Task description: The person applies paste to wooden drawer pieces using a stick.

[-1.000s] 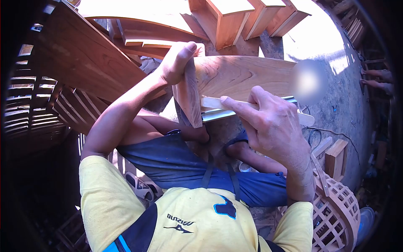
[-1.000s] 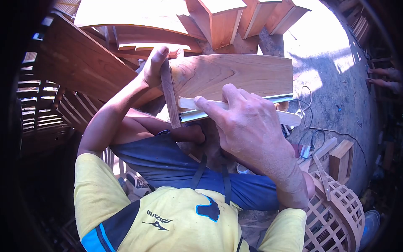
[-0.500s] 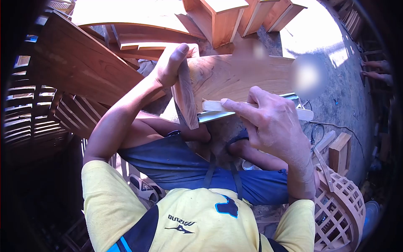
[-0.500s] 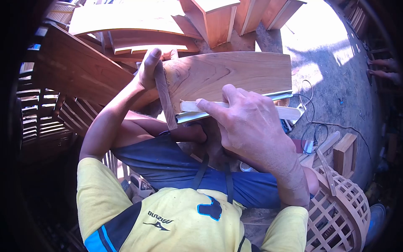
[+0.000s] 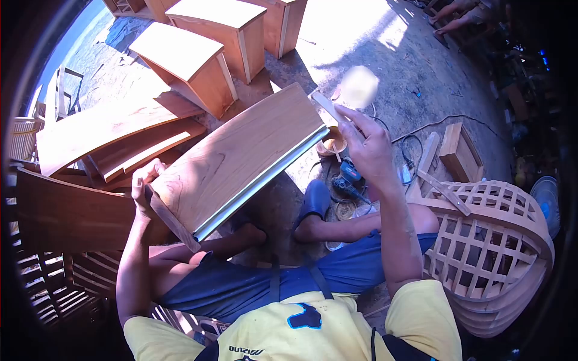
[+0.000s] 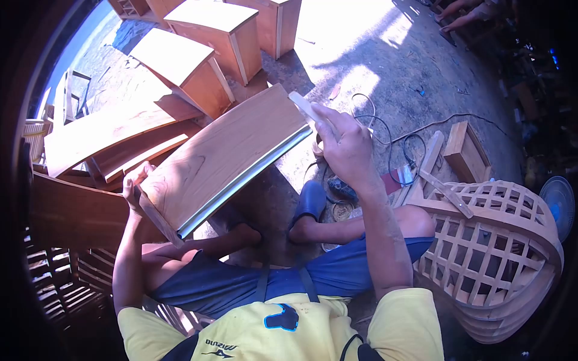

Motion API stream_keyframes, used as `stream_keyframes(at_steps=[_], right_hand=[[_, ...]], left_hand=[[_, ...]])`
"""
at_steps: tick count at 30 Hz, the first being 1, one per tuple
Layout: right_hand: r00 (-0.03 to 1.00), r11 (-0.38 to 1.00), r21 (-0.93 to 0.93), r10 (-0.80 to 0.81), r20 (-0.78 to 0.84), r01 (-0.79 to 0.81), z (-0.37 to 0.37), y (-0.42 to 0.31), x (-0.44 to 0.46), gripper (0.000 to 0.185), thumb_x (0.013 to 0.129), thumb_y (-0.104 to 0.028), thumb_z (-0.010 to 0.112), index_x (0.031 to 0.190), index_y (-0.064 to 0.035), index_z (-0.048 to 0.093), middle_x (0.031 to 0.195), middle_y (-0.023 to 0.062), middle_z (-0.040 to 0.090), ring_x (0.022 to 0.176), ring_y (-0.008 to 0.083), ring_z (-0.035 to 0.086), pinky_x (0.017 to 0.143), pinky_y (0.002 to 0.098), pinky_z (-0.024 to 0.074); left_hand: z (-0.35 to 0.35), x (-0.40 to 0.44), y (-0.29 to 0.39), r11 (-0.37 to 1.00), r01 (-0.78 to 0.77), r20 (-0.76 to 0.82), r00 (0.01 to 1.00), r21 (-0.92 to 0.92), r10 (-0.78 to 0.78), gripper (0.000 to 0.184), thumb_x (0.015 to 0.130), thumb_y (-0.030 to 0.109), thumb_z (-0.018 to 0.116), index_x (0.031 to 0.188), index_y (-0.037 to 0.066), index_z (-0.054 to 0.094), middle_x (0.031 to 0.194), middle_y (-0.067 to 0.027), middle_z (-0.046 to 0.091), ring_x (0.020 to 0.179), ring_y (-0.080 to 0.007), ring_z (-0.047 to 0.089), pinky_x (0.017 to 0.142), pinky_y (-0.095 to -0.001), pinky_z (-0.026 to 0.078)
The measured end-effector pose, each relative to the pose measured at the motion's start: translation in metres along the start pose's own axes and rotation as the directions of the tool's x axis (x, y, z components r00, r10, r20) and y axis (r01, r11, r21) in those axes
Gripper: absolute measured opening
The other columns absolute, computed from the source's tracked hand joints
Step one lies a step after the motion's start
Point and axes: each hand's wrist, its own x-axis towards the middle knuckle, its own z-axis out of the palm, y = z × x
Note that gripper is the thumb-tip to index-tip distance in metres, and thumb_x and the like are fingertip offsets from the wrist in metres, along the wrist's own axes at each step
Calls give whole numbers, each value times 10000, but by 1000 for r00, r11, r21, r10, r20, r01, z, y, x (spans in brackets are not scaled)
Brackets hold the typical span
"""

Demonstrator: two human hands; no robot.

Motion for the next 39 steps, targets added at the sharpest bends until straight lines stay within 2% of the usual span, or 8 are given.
stream_keyframes(at_steps=[2,4,9,11,15,26,32,39], right_hand=[[995,997,-4,76,-60,-76,5,18,5,324,987,-100,621,1297,-55,703,1177,184,743,1047,296,738,919,370,561],[988,988,-43,151,15,-150,15,23,11,339,992,-136,617,1314,-66,697,1195,175,741,1091,294,726,957,385,549],[998,998,-20,55,11,-54,34,22,29,333,1000,-184,612,1313,-114,704,1205,194,727,1112,329,712,970,411,540],[983,981,-135,154,99,-140,36,14,37,319,995,-197,624,1292,-122,715,1195,200,724,1085,358,711,940,420,546],[982,986,-164,47,181,-17,23,16,43,308,993,-199,619,1270,-118,726,1119,215,736,1043,373,719,916,446,552],[969,966,-249,-2,246,65,11,26,55,320,992,-233,570,1253,-144,734,1068,198,746,989,398,721,923,490,556],[996,997,-8,-82,19,82,34,33,45,302,994,-216,587,1243,-136,737,1050,202,745,981,404,718,893,483,562],[979,981,-183,-24,205,62,15,21,47,295,999,-200,631,1254,-94,731,1140,208,733,1034,369,720,892,444,560]], left_hand=[[-2,-2,4,1000,-1,18,1000,13,1,781,846,803,471,756,27,462,735,-8,447,741,-148,441,711,-312,357],[-5,0,2,1000,-28,53,998,-9,28,792,851,804,479,755,18,472,743,-17,469,741,-147,444,707,-309,357],[-4,0,5,997,-34,128,991,-65,42,783,856,807,496,777,28,487,753,-27,480,722,-150,446,663,-304,359],[-5,1,5,998,-40,125,991,-40,45,782,855,807,501,778,29,481,753,-30,480,726,-149,450,670,-305,368],[-5,0,6,999,-21,113,993,-44,26,781,857,804,508,766,29,469,757,-30,466,750,-153,452,690,-308,377],[-9,0,1,998,-18,29,999,54,16,886,836,870,432,710,-5,493,707,-47,523,694,-155,489,658,-310,369],[-10,1,-2,999,-8,29,1000,36,7,878,840,862,437,713,-4,500,704,-47,529,688,-155,493,652,-310,373],[-8,2,0,999,-41,10,999,26,41,827,867,841,426,680,36,449,653,-22,487,619,-124,413,571,-304,297]])
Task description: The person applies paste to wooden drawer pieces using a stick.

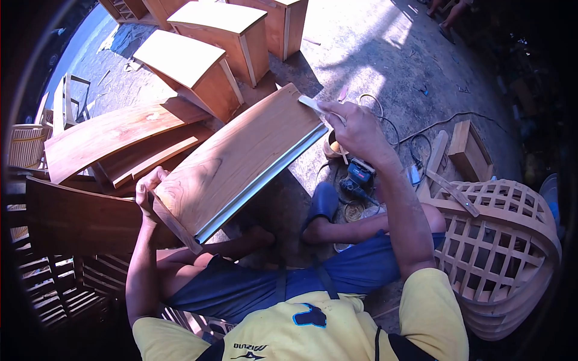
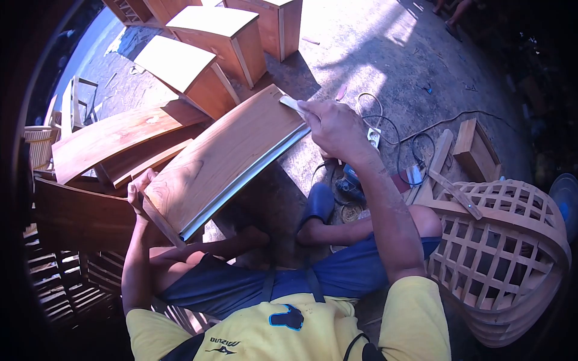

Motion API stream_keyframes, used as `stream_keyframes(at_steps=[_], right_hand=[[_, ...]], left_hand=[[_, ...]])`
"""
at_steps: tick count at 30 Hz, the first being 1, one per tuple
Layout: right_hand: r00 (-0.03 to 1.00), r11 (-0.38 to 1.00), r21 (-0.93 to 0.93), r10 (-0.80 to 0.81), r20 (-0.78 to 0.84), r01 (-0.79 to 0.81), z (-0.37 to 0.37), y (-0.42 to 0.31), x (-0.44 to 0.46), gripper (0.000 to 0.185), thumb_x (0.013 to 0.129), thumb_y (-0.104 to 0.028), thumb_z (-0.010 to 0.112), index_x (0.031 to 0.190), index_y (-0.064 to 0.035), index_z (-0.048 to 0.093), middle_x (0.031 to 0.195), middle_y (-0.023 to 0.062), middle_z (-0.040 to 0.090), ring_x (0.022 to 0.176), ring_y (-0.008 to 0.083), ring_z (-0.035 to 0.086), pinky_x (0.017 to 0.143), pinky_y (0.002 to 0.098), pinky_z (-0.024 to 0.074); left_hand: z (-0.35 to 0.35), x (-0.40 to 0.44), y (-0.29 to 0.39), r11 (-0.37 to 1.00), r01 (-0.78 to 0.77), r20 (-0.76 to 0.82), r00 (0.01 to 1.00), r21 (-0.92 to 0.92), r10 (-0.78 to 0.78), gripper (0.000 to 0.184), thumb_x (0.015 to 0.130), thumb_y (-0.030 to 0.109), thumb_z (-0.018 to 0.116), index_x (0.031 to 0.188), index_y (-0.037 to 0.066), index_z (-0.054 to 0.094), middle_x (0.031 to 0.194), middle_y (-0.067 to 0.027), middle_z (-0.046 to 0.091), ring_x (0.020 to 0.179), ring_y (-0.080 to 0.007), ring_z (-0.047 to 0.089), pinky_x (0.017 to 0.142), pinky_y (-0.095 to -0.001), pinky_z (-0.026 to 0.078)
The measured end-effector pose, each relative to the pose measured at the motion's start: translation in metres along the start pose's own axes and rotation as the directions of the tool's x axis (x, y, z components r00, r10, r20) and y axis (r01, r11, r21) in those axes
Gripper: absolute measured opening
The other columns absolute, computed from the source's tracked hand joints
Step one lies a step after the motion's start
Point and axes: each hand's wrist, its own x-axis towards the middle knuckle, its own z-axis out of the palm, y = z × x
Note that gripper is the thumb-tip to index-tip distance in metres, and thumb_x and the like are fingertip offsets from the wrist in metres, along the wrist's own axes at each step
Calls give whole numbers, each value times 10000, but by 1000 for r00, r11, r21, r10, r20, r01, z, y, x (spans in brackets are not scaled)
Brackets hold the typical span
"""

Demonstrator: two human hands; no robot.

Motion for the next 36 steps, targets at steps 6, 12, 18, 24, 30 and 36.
stream_keyframes(at_steps=[6,12,18,24,30,36], right_hand=[[999,999,-42,-25,34,26,2,2,19,298,986,-197,619,1244,-106,737,1087,201,749,998,366,732,893,451,565],[1000,982,190,-21,22,16,-21,14,-10,291,1025,-166,579,1257,-63,722,866,113,764,742,201,730,724,319,577],[965,784,564,191,178,-259,10,22,-11,352,1057,-158,498,1366,-64,639,764,93,704,550,101,634,575,311,531],[938,955,90,-254,-235,281,31,26,-5,304,1032,-172,558,1298,-103,689,820,168,725,693,350,716,670,442,569],[994,978,-176,-107,8,107,-11,9,-12,304,1004,-194,619,1282,-110,712,974,209,729,903,377,711,819,459,566],[989,980,-201,16,148,15,-26,-11,-3,302,1006,-255,606,1249,-133,738,1016,218,736,964,381,717,904,466,553]], left_hand=[[-9,0,-8,1000,26,2,1000,1,-26,838,859,861,424,696,40,454,661,-15,485,621,-117,415,569,-294,297],[-5,-1,-5,999,38,9,999,-3,-38,826,841,868,423,707,54,449,676,-7,480,628,-116,410,577,-287,299],[-8,-1,-6,999,54,3,999,3,-54,817,838,864,424,706,58,445,673,-7,473,636,-121,412,584,-298,293],[-6,-4,-3,998,53,-17,998,22,-53,824,836,871,418,708,58,442,673,-12,473,640,-123,411,583,-299,292],[-5,-1,-5,999,49,-20,999,16,-48,837,837,878,411,703,53,446,674,-18,478,642,-127,416,587,-296,302],[-8,-1,-6,999,48,3,999,8,-48,839,854,868,404,702,44,449,676,-27,486,643,-134,423,594,-297,315]])
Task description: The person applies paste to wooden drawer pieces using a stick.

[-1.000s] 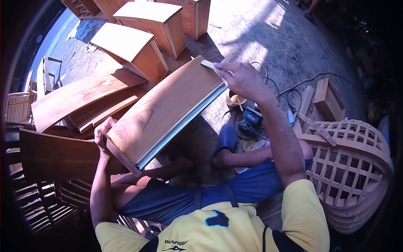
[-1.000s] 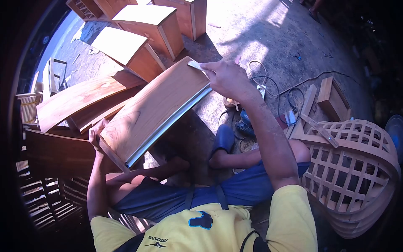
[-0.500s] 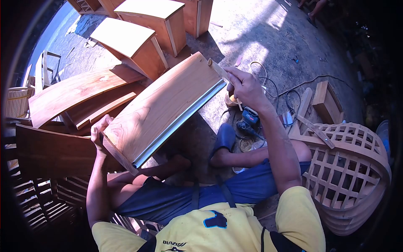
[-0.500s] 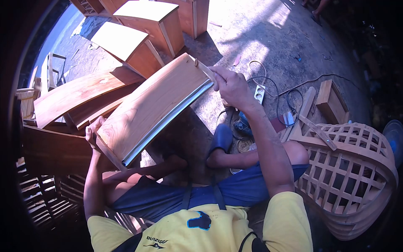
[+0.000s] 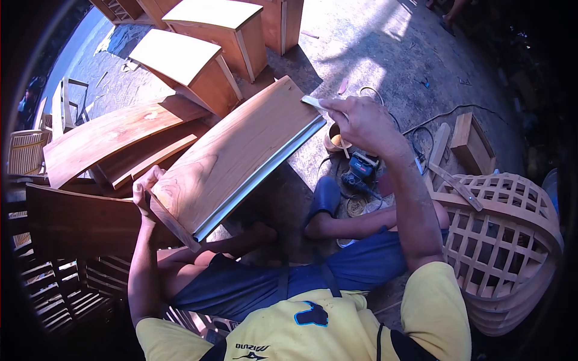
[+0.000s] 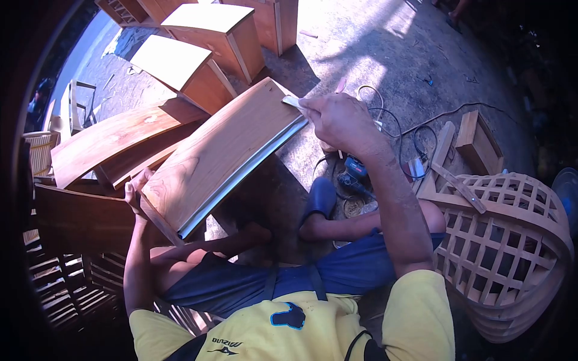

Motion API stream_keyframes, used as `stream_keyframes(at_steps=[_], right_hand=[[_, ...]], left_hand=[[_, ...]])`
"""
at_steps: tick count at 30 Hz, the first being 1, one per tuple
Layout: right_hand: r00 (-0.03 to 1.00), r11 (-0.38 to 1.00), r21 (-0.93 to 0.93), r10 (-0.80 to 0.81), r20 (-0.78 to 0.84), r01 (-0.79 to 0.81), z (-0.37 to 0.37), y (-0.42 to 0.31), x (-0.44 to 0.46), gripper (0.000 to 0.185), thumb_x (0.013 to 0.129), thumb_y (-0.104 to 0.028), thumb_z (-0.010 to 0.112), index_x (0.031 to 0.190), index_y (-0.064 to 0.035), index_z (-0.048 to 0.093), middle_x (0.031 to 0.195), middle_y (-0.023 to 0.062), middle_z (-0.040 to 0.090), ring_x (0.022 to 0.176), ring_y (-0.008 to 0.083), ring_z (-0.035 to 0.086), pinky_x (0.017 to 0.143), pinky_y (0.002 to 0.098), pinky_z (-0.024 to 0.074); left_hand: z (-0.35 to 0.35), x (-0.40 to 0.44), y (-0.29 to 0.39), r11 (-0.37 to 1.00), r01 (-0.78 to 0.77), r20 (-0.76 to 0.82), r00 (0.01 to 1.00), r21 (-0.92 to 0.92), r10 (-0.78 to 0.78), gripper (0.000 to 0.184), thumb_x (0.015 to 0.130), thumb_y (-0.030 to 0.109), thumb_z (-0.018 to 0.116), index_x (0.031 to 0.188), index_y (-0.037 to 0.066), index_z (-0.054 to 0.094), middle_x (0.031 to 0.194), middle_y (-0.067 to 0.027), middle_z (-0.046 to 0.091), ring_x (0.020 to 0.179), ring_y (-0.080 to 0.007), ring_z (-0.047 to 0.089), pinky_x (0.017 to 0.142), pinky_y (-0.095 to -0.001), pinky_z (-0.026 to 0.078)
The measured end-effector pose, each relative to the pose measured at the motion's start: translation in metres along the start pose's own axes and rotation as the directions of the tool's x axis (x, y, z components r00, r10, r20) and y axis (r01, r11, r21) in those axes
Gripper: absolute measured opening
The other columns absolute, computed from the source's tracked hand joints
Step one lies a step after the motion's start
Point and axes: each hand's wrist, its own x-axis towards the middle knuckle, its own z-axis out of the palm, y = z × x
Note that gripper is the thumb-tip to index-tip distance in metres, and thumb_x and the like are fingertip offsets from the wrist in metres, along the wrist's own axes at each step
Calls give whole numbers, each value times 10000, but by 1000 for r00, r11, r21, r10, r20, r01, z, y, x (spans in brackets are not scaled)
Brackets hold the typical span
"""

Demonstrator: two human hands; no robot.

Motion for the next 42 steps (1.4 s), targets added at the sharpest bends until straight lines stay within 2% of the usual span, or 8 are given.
stream_keyframes(at_steps=[9,16,18,26,33,35,38,42], right_hand=[[991,997,57,-39,-130,47,12,4,28,285,983,-249,651,1238,-167,748,1019,174,761,985,355,730,893,460,567],[989,996,-86,-12,147,25,-30,7,17,313,978,-209,668,1279,-152,731,1001,154,761,923,291,735,855,390,571],[996,937,346,24,84,-52,-28,30,9,334,972,-157,683,1301,-108,714,1044,130,774,968,209,726,875,361,563],[981,804,594,-137,136,30,15,77,12,366,969,-107,699,1336,-105,699,1252,93,735,1122,157,672,1004,319,528],[956,854,498,-254,150,149,19,87,39,323,957,-132,716,1274,-186,746,1167,89,766,1060,178,712,977,330,545],[944,922,264,-318,91,285,12,88,43,365,947,-71,714,1287,-200,747,919,21,677,831,132,600,763,332,505],[973,965,218,-181,140,148,-9,92,48,374,934,-109,732,1250,-305,760,1026,80,745,953,189,687,876,340,540],[964,894,429,-215,160,128,-7,90,47,344,930,-112,742,1243,-251,770,976,61,714,925,179,662,865,337,537]], left_hand=[[-3,2,-3,1000,-20,16,1000,-17,20,846,855,870,417,687,41,441,673,-23,473,639,-128,407,592,-300,301],[-8,0,-8,999,-6,-9,1000,35,6,867,850,900,367,704,48,436,680,-7,457,638,-115,396,575,-292,279],[-4,-1,-4,1000,12,-15,1000,24,-11,868,849,898,360,705,45,439,682,-15,466,640,-122,403,578,-296,287],[-12,-1,-5,998,8,-3,1000,57,-7,885,841,912,342,711,44,445,674,-31,472,642,-142,412,586,-310,296],[-7,2,-4,997,-23,-25,999,68,25,865,851,911,309,698,66,410,652,-9,430,619,-129,366,565,-313,257],[-8,4,-4,996,-26,-25,999,89,28,863,852,909,308,698,66,410,649,-9,431,617,-129,366,565,-313,255],[-8,5,-2,993,-28,-35,999,113,32,857,855,905,309,696,69,407,639,-6,420,608,-128,357,561,-314,250],[-8,5,-3,997,-23,-22,999,72,25,846,855,893,304,690,69,401,627,-5,395,597,-134,342,556,-320,246]])
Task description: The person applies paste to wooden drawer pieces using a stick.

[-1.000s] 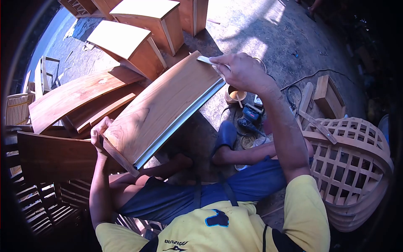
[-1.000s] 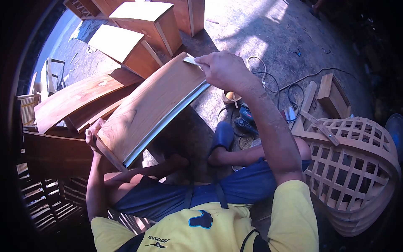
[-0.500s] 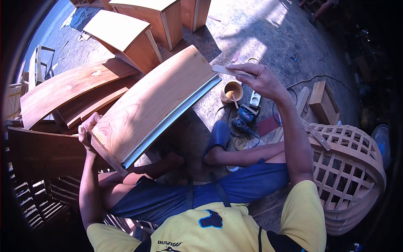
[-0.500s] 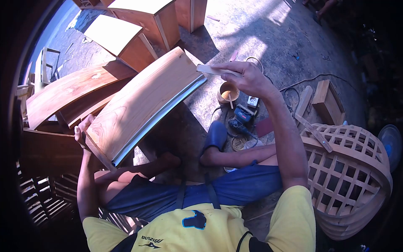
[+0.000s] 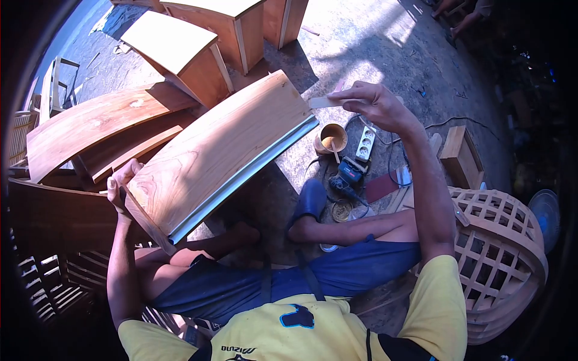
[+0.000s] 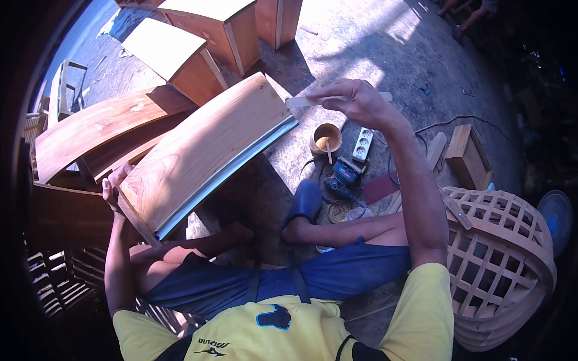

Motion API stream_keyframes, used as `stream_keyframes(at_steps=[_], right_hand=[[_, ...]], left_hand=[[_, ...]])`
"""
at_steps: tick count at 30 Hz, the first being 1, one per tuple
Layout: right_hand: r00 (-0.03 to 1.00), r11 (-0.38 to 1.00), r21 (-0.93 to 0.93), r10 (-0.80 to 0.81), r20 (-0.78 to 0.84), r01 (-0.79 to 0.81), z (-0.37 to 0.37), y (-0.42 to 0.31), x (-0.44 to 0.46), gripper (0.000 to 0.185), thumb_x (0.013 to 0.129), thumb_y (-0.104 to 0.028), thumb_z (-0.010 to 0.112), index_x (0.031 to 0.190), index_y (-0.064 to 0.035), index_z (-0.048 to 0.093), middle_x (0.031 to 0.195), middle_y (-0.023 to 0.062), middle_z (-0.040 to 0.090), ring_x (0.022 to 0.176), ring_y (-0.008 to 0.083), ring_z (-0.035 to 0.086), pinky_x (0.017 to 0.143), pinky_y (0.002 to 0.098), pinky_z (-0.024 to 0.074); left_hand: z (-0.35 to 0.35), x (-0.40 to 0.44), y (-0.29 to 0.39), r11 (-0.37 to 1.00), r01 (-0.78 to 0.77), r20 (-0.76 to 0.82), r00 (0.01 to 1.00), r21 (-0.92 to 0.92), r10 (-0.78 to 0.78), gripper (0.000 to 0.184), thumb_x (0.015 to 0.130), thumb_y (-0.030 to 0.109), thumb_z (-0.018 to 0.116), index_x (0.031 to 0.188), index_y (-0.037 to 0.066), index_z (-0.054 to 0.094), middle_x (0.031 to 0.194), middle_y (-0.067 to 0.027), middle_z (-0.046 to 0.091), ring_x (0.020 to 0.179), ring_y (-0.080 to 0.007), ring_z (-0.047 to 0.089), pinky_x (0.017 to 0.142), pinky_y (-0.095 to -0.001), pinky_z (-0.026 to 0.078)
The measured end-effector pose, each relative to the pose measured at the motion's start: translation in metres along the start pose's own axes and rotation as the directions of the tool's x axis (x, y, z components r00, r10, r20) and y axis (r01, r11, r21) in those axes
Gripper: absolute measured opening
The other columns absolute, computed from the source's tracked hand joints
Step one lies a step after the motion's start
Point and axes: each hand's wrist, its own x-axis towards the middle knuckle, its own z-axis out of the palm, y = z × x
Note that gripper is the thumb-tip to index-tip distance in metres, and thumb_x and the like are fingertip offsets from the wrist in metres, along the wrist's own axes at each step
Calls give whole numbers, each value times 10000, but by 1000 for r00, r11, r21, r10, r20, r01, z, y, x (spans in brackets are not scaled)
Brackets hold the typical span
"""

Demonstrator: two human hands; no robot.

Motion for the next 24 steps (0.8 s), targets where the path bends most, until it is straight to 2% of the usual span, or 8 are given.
stream_keyframes(at_steps=[4,6,14,16,18,20,22,24], right_hand=[[998,998,-6,-59,19,59,15,17,12,370,940,-45,716,1270,-208,759,895,12,639,816,115,574,762,330,498],[998,999,52,-8,67,5,9,20,17,325,949,-97,726,1243,-228,770,984,51,719,935,163,659,887,343,537],[998,1000,9,9,66,-9,5,3,17,327,955,-107,719,1253,-234,764,1081,75,732,1028,189,667,963,345,520],[995,999,-25,-46,83,48,9,12,21,379,953,-50,706,1285,-228,745,1013,33,708,934,139,649,872,317,540],[996,999,-20,-35,80,36,2,18,23,371,954,-46,701,1279,-219,746,1055,48,728,978,147,671,927,319,555],[999,998,55,-17,35,15,-7,19,23,322,955,-81,703,1249,-201,762,1162,89,759,1099,202,694,1011,343,530],[998,989,140,-55,40,49,-6,12,20,345,955,-54,692,1258,-208,756,1177,80,757,1102,189,692,1004,345,535],[993,993,-31,-118,-9,117,2,0,18,352,962,-72,698,1282,-209,747,965,39,724,875,144,658,817,340,535]], left_hand=[[-1,0,-1,999,-5,-11,1000,42,6,850,851,891,297,685,65,405,625,-13,404,597,-140,353,557,-320,249],[-3,0,0,998,-21,-23,999,59,22,852,850,891,294,684,64,408,626,-17,409,596,-142,358,557,-320,251],[-5,0,-2,999,7,-22,1000,44,-6,831,849,876,293,692,69,415,640,-34,457,612,-160,398,570,-322,266],[-10,0,-7,1000,16,4,1000,7,-16,825,854,867,298,696,67,421,644,-33,456,616,-162,401,577,-322,271],[-10,2,-6,999,-4,2,1000,44,4,855,870,882,266,685,61,413,628,-20,437,592,-142,371,553,-319,251],[-11,2,-7,998,-10,-22,1000,63,12,856,874,879,261,687,59,419,627,-21,441,591,-143,375,552,-318,254],[-9,2,-8,997,-9,-48,999,78,13,857,879,876,256,688,57,425,627,-23,445,590,-145,380,552,-317,256],[-9,4,-5,999,-14,-12,1000,47,14,863,879,877,251,688,56,433,632,-25,452,593,-147,385,553,-316,262]])
